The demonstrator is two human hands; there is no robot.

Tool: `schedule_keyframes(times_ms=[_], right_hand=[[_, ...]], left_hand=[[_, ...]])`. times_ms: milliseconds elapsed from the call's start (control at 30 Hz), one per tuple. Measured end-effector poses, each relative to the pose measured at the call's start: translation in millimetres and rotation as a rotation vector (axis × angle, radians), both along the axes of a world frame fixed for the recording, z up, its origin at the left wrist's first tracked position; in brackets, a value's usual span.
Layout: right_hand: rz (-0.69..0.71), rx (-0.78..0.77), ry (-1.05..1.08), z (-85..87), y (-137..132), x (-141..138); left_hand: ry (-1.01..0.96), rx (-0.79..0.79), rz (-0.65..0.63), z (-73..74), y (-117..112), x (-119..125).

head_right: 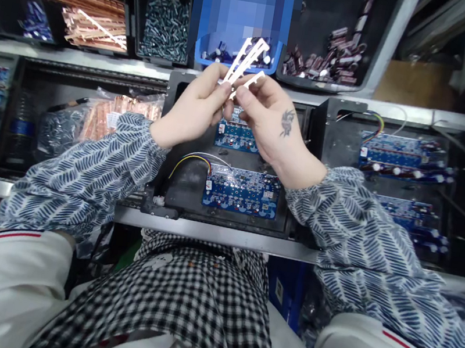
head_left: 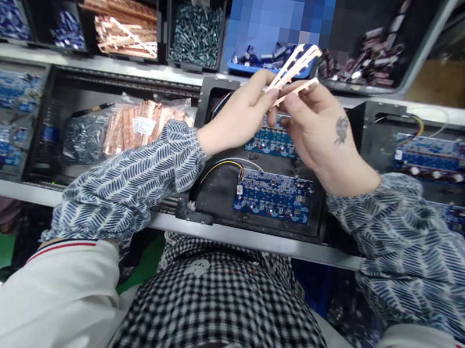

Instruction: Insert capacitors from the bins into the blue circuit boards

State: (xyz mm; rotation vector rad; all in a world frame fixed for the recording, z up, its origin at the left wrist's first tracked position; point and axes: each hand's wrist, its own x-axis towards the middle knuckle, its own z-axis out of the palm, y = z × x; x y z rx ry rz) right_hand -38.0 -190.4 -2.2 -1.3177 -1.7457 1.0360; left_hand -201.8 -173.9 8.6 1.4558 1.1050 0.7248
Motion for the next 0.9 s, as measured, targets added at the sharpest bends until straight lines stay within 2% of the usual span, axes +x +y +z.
schedule_keyframes(times_ms=[100, 167, 233, 300, 400, 500, 600, 700, 800, 900], right_hand=[[-0.108, 0.019, 0.176, 5.4, -2.6, -0.8], [-0.157, 0.108, 0.15, 7.7, -5.7, 8.1], [-0.11, 0.199, -0.042, 8.8, -9.8, 18.0], [-0.015, 0.284, -0.333, 8.6, -14.0, 24.2], [0.084, 0.385, -0.706, 3.6, -16.9, 24.5], [0.201, 0.43, -0.907, -10.6, -15.4, 20.6], [0.271, 0.429, -0.936, -29.7, -13.3, 19.6], [0.265, 0.401, -0.855, -43.6, -12.3, 22.7], [0.265, 0.374, -0.773, -47.5, -12.3, 27.2], [0.232, 0.378, -0.763, -44.0, -13.9, 30.2]], left_hand=[[-0.062, 0.059, 0.035, 4.8, 6.0, -1.8], [-0.067, 0.153, 0.056, 1.0, 14.8, -12.4], [-0.016, 0.285, 0.049, -7.1, 22.4, -25.1], [0.062, 0.372, 0.015, -15.3, 26.1, -34.9], [0.155, 0.395, -0.016, -21.5, 25.7, -41.0], [0.215, 0.41, -0.022, -19.8, 23.9, -42.1], [0.281, 0.436, -0.017, -15.8, 22.5, -45.6], [0.336, 0.478, -0.028, -14.2, 20.6, -52.8], [0.409, 0.507, -0.065, -14.9, 18.0, -60.7], [0.483, 0.52, -0.089, -15.1, 14.6, -65.5]])
